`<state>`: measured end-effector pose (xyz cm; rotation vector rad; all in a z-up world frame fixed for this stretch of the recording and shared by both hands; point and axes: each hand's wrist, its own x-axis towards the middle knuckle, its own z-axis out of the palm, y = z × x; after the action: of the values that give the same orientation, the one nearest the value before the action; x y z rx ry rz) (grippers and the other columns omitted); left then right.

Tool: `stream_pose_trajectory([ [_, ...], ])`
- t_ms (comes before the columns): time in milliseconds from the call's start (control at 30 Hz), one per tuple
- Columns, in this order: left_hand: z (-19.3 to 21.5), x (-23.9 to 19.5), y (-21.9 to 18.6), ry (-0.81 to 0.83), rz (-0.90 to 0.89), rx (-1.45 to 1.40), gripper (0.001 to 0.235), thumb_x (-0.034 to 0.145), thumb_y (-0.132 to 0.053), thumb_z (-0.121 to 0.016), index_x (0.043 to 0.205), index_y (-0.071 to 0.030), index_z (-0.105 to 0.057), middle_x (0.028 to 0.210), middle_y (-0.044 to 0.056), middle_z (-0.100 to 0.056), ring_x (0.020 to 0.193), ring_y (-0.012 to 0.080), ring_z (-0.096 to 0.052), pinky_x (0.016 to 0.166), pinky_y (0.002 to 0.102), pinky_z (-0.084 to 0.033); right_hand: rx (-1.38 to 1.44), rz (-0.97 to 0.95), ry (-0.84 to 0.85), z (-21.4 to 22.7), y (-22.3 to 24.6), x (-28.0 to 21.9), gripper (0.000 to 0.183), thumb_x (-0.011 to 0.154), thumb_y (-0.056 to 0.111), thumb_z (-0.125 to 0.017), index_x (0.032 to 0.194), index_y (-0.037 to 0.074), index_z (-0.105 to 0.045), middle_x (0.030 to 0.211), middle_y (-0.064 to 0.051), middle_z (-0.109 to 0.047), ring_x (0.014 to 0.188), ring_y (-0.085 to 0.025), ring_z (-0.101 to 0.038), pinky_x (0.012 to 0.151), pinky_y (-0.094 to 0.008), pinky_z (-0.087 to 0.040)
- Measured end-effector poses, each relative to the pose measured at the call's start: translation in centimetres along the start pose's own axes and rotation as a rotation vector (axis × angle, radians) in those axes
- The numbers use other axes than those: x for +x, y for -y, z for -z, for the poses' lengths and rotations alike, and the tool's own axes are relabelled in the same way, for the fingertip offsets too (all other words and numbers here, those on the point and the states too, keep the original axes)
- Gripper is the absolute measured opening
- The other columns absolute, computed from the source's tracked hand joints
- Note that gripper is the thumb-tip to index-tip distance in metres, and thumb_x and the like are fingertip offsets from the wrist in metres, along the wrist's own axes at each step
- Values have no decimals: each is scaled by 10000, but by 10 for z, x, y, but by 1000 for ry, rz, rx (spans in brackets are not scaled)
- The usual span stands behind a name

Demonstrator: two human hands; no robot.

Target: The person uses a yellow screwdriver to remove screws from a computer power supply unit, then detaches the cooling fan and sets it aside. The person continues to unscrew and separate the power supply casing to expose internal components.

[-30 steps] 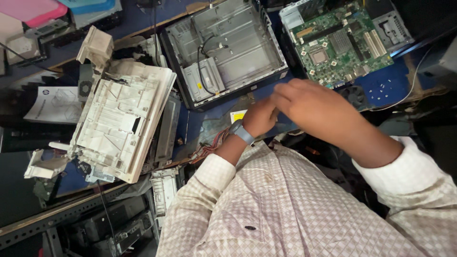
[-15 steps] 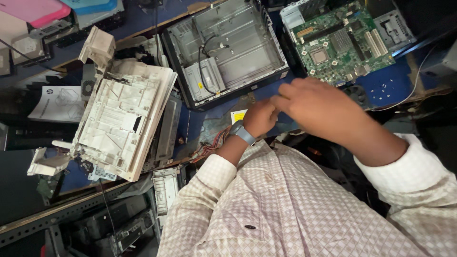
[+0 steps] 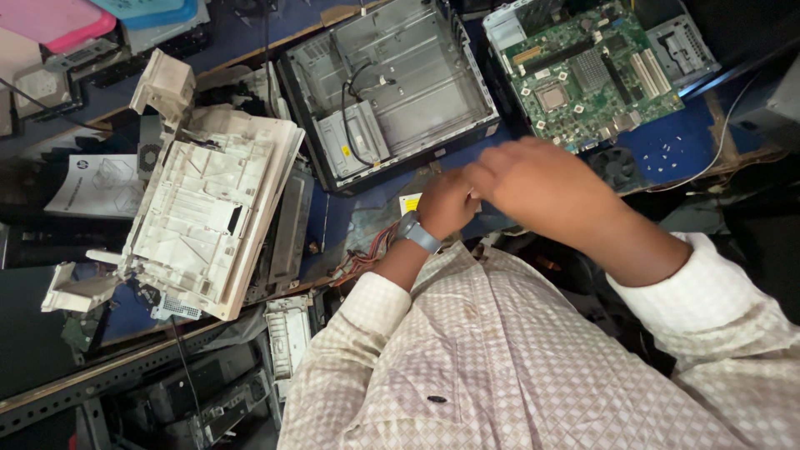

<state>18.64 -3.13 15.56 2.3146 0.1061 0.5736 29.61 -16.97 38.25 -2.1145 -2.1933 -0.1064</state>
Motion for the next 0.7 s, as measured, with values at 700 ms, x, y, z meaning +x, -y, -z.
stream_pose_trajectory([
  [700, -9, -11, 2, -45, 57, 131, 99, 839, -61, -688, 938, -71, -687, 902, 180, -687, 853, 413, -666, 730, 518, -532, 77, 71, -14, 2, -3, 2, 315, 821, 163, -634, 1132, 122, -668, 930, -54, -639, 906, -260, -644, 814, -392, -496],
])
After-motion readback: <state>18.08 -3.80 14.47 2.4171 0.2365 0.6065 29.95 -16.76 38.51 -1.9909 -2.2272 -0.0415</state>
